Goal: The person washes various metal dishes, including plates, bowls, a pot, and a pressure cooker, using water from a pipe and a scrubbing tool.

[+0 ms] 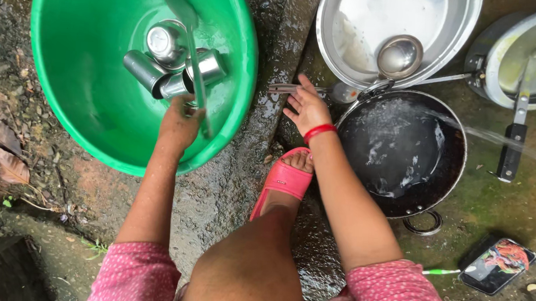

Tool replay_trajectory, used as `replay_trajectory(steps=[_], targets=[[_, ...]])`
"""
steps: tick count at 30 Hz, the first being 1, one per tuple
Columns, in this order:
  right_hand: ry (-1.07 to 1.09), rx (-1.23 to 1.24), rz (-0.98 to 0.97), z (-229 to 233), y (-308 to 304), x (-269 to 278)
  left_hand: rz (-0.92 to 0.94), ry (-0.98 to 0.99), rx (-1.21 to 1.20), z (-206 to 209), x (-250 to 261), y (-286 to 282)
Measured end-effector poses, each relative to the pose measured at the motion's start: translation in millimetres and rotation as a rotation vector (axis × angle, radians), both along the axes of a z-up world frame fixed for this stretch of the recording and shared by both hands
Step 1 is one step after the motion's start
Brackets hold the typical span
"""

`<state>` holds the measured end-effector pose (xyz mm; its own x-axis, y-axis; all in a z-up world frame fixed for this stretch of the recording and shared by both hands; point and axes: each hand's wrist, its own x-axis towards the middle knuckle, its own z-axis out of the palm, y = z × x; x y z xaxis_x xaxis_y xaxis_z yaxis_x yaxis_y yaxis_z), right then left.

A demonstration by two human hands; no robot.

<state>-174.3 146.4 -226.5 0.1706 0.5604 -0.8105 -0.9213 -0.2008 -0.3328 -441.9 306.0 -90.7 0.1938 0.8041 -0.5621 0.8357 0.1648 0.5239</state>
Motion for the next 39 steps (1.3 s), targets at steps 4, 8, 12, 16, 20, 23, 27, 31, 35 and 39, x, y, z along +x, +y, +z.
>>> replay_trajectory(steps=[4,8,12,16,20,23,27,31,35,39], targets=[[0.037,-0.123,-0.177,-23.0,-2.1,-6.5,-0.190,-0.216,0.280,12.5,22.9,10.5],[0.112,-0.040,-0.322,-5.1,-30.9,-7.4,-0.296,-0.244,0.740,67.7,56.0,4.3],[0.225,0.067,-0.160,102.1,-81.0,18.0,-0.287,-0.490,0.641,100.3,111.2,-12.2],[0.052,0.046,0.161,212.3,-148.6,67.7,-0.229,-0.798,0.182,67.4,199.0,-56.7],[-0.089,0.219,0.251,247.6,-218.5,104.3,-0.103,-0.919,-0.511,53.1,294.6,-115.7],[-0.155,0.177,0.262,242.4,-259.1,114.9,-0.344,-1.012,-0.727,58.4,358.1,-168.4],[-0.283,0.173,0.093,242.0,-273.4,109.8,-0.578,-1.001,-0.316,80.0,414.8,-253.7],[-0.714,0.007,-0.198,231.3,-264.5,128.0,-1.000,-0.629,-0.062,90.9,443.5,-292.3],[-0.772,-0.069,-0.339,230.9,-261.9,150.1,-0.580,-0.845,-0.134,80.7,471.7,-301.4],[-0.716,-0.098,-0.454,226.7,-261.6,172.7,-0.483,-1.231,-0.013,81.3,438.2,-312.6]])
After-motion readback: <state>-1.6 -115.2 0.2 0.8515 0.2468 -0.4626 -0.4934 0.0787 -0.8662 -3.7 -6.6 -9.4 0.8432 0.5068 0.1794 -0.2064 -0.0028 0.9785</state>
